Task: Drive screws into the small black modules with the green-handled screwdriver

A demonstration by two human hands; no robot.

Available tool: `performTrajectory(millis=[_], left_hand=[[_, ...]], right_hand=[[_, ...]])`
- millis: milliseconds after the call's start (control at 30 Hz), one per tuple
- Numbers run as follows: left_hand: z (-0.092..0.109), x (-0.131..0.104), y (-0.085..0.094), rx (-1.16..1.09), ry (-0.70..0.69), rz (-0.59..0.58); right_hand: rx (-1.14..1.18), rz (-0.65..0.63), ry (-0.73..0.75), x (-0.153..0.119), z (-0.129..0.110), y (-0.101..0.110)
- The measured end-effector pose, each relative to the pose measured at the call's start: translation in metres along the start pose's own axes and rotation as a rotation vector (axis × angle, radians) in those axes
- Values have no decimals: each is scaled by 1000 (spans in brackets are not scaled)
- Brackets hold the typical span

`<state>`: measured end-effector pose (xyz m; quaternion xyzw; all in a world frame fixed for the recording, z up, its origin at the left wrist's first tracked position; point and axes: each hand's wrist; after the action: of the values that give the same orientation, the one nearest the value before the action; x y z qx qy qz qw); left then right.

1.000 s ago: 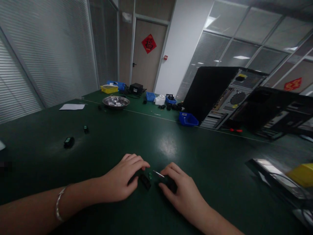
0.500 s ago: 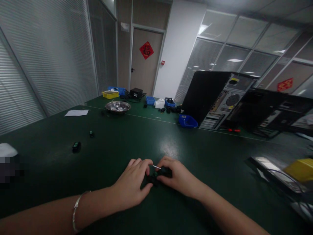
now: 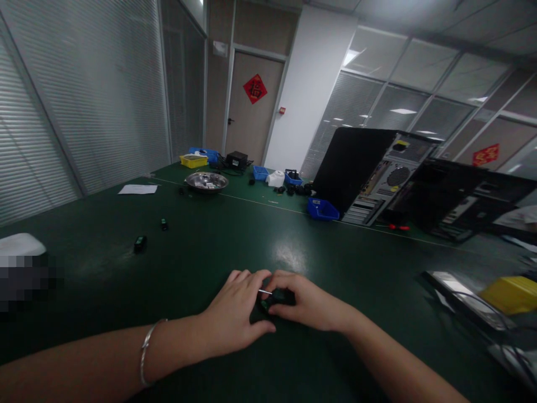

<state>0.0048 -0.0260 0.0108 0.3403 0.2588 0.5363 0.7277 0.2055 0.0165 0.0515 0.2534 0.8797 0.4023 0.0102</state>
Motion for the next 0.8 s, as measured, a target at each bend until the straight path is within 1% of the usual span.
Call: performTrajectory(millis=[100,233,467,633,800], left_hand=[[1,-2,-5,-1,-18,22],[3,-4,-7,-5,-31,45],[0,-3,-9,-36,-35,32],[-5,0,-14,-39,5,47],[-4,1,-13,-30,-10,42]], right_hand=[[13,13,-7,-1,-1,-5],[10,61,-27,-5,0,-11],[-50,143,-19,-11,0,-12],[-104,154,-13,-12,-2,-15],[-130,164,1,-12,3,-20]])
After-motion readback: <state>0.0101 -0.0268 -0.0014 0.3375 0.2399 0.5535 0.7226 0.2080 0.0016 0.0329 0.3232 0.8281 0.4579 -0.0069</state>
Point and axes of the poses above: each hand's wrist, its own x-axis towards the middle knuckle, its own y-axis out of the back of the hand, z = x × y, and after that the axes turned 15 degrees about y, right-handed
